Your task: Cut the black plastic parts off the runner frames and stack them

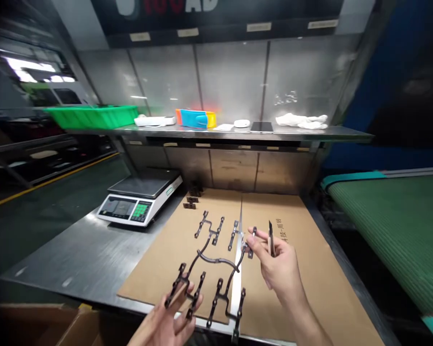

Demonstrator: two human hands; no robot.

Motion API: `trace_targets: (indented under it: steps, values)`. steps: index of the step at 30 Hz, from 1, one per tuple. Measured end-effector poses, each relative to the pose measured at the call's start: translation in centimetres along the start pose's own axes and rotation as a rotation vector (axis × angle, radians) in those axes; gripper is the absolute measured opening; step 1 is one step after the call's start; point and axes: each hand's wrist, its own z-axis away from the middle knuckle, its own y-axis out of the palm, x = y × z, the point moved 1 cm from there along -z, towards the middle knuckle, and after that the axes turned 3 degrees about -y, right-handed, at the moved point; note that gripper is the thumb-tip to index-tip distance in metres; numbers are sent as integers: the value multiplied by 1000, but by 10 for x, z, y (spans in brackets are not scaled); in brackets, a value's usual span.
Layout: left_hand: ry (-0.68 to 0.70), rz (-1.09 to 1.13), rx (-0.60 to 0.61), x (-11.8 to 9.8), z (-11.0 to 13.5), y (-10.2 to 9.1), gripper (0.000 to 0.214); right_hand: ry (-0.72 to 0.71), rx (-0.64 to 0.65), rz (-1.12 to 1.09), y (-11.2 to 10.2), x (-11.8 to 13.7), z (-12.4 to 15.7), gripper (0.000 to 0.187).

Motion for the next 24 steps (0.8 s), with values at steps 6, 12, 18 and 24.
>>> trace_targets:
  steps: [6,12,18,24]
  values:
    - [341,58,-156,-76,-70,34,10,-161,101,-361,59,30,-65,40]
    - [-64,48,283,-73,-174,87,65,-141,31,-452,75,26,-111,46]
    - [-118,82,479,-73,-226,123,60,-217,22,-213,57,32,-134,54]
    - [1,5,278,-60,-218,128,52,-343,-160,94,39,38,-129,57]
